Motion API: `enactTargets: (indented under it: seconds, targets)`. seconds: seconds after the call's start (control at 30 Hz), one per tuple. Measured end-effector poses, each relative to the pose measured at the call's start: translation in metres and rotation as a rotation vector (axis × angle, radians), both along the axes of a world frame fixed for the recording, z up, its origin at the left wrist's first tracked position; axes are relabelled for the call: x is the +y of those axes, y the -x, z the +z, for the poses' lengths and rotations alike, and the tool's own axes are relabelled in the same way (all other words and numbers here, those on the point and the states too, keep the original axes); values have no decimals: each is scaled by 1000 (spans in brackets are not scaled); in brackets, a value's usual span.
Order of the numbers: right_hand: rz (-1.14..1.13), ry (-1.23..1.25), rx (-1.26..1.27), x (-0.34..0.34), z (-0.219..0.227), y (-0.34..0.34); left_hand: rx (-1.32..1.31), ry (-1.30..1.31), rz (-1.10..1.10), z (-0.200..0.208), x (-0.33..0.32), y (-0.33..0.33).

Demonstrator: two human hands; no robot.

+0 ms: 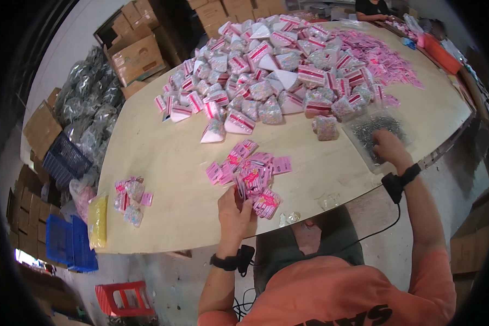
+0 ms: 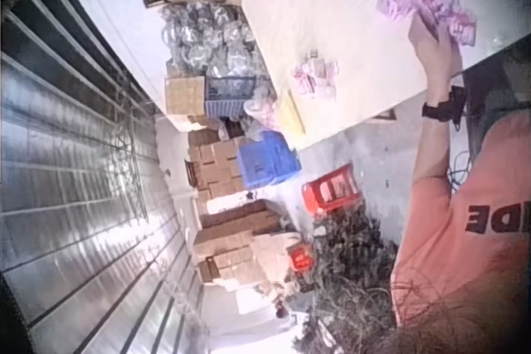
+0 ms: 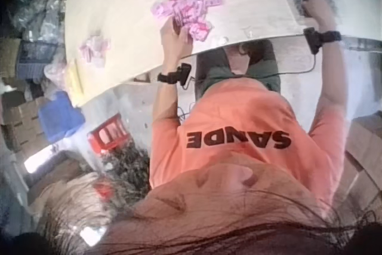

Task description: The person repeatedly picks up small, colorful, triangular packets from a large pile on a table. They insert a small metal pin into the top of each packet to secure it and then place the finished item into a separate pile. The process is repetitive and involves handling items one at a time.

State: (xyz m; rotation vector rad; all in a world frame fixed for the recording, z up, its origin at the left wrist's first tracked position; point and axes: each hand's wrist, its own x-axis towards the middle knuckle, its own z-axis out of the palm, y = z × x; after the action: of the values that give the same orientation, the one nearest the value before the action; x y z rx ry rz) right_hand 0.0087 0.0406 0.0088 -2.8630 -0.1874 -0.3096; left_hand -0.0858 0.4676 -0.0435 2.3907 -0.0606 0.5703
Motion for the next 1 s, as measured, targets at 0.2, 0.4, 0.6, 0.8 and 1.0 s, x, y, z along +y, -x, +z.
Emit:
enactTargets:
  seconds: [0.2,0.4,0.6,0.8,1.0]
  targets:
    - [57,-140,-10,-6,-15,-21,70,263,-45,17,-9,-3]
    - [15,-395,-118,-13,6,-17,187,415,13,3,5,-8]
    - [-21,-941,109,-8,6,-16,168,380,35,0,-2,-5]
    - [-94,-1052,57,-8,9,-17,169,522,-50,9,-4,-6]
    - [47,-382,-26,-7,-1,-15,-98,376,21,66,-1,8]
